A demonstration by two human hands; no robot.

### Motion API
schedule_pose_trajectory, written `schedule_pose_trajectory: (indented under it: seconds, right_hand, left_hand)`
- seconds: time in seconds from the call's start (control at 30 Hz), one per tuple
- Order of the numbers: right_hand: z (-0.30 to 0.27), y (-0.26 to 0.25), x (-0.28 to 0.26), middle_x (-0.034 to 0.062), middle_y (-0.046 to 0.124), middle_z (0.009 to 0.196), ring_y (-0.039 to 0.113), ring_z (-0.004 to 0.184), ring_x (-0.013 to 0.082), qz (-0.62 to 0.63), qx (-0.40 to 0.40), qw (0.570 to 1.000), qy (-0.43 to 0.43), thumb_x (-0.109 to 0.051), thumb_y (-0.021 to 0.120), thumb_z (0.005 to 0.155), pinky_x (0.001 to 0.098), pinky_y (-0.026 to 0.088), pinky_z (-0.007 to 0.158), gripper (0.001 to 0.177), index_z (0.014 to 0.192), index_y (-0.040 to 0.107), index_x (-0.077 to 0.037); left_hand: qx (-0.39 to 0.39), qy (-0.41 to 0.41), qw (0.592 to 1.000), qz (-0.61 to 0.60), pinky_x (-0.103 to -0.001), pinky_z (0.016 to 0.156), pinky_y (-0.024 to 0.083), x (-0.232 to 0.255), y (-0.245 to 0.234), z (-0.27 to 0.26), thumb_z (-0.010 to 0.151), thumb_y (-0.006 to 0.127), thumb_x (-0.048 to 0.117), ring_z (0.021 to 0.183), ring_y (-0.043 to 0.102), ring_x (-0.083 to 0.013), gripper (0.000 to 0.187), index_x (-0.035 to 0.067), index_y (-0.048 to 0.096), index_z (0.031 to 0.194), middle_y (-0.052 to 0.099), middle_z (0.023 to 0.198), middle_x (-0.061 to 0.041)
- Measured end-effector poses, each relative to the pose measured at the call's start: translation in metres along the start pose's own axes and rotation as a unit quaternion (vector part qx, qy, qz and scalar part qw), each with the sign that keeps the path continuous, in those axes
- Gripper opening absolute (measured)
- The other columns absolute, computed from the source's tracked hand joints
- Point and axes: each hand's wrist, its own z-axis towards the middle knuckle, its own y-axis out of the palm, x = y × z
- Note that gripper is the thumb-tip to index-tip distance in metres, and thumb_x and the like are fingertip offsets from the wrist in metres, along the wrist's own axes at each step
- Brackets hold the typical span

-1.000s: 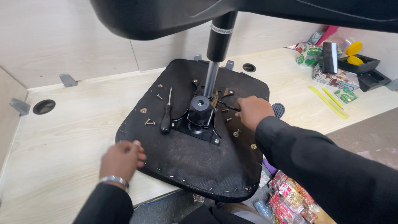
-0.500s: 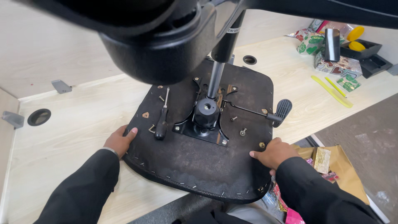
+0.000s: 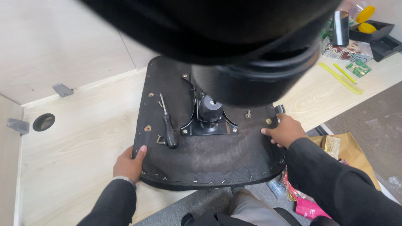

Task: The person assembles a chair base by hand-tightening and then using a screwdriver to secure multiple screws into the underside of an inverted chair. They work on several fasteners around the central column and base plate, occasionally repositioning the chair to access different areas.

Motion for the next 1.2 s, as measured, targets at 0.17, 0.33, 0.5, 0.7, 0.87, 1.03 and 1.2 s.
schedule_pose_trajectory:
  seconds: [0.17,0.33,0.5,0.7,0.87,1.03,1.2]
  right_hand:
    - [0.015,0.02,-0.038,0.0208,0.069,0.122,0.064,0.114,0.0396,-0.174,0.074,0.971,-0.149,-0.037,0.074,0.09,0.0473,0.049,0.097,0.053,0.133,0.064,-0.007]
    - [0.035,0.048,-0.078,0.0255,0.061,0.13,0.06,0.121,0.0415,-0.065,-0.001,0.989,-0.136,-0.045,0.071,0.095,0.0504,0.046,0.102,0.068,0.142,0.048,-0.001]
    - [0.03,0.061,-0.094,0.0256,0.059,0.126,0.066,0.111,0.0422,-0.125,0.057,0.975,-0.176,-0.038,0.071,0.093,0.0444,0.054,0.096,0.062,0.144,0.052,-0.009]
    - [0.03,0.058,-0.099,0.0263,0.061,0.127,0.068,0.105,0.0439,-0.148,0.07,0.948,-0.271,-0.03,0.065,0.094,0.0466,0.054,0.092,0.068,0.157,0.042,-0.018]
    - [0.046,0.048,-0.106,0.0201,0.07,0.122,0.067,0.114,0.0375,-0.11,0.02,0.957,-0.267,-0.04,0.064,0.095,0.0447,0.051,0.1,0.055,0.146,0.058,-0.019]
    - [0.042,0.047,-0.106,0.0149,0.07,0.126,0.066,0.118,0.0327,-0.089,0.02,0.968,-0.232,-0.048,0.068,0.09,0.0408,0.049,0.102,0.054,0.135,0.066,-0.018]
    - [0.038,0.046,-0.108,0.0117,0.072,0.127,0.068,0.119,0.0304,-0.112,-0.016,0.969,-0.219,-0.048,0.061,0.095,0.0387,0.051,0.103,0.054,0.142,0.062,-0.022]
  left_hand:
    - [0.03,-0.041,0.998,0.031,-0.045,0.103,0.049,0.008,0.01,-0.029,0.092,0.062,0.055,0.117,0.066,-0.039,0.059,0.012,0.068,0.133,0.072,0.12,-0.021]
    - [0.022,-0.057,0.998,0.025,-0.044,0.104,0.05,0.019,0.006,-0.049,0.09,0.064,0.055,0.119,0.066,-0.0377,0.059,0.013,0.07,0.131,0.073,0.121,-0.02]
    - [0.005,-0.075,0.996,0.038,-0.044,0.102,0.05,0.032,0.001,-0.061,0.093,0.063,0.053,0.117,0.068,-0.0367,0.055,0.012,0.07,0.13,0.073,0.118,-0.02]
    - [-0.018,-0.066,0.996,0.061,-0.043,0.1,0.052,0.044,-0.007,-0.065,0.093,0.061,0.051,0.114,0.07,-0.0346,0.052,0.012,0.072,0.126,0.076,0.114,-0.018]
    - [-0.02,-0.075,0.996,0.053,-0.042,0.101,0.052,0.045,-0.007,-0.065,0.093,0.062,0.052,0.114,0.07,-0.0335,0.053,0.012,0.07,0.127,0.075,0.116,-0.017]
    - [-0.03,-0.097,0.994,0.052,-0.041,0.101,0.053,0.045,-0.006,-0.067,0.094,0.059,0.053,0.114,0.071,-0.0323,0.055,0.012,0.068,0.131,0.075,0.118,-0.016]
    - [-0.022,-0.091,0.994,0.057,-0.042,0.102,0.051,0.045,-0.005,-0.07,0.094,0.06,0.054,0.118,0.068,-0.0323,0.057,0.013,0.065,0.134,0.073,0.122,-0.016]
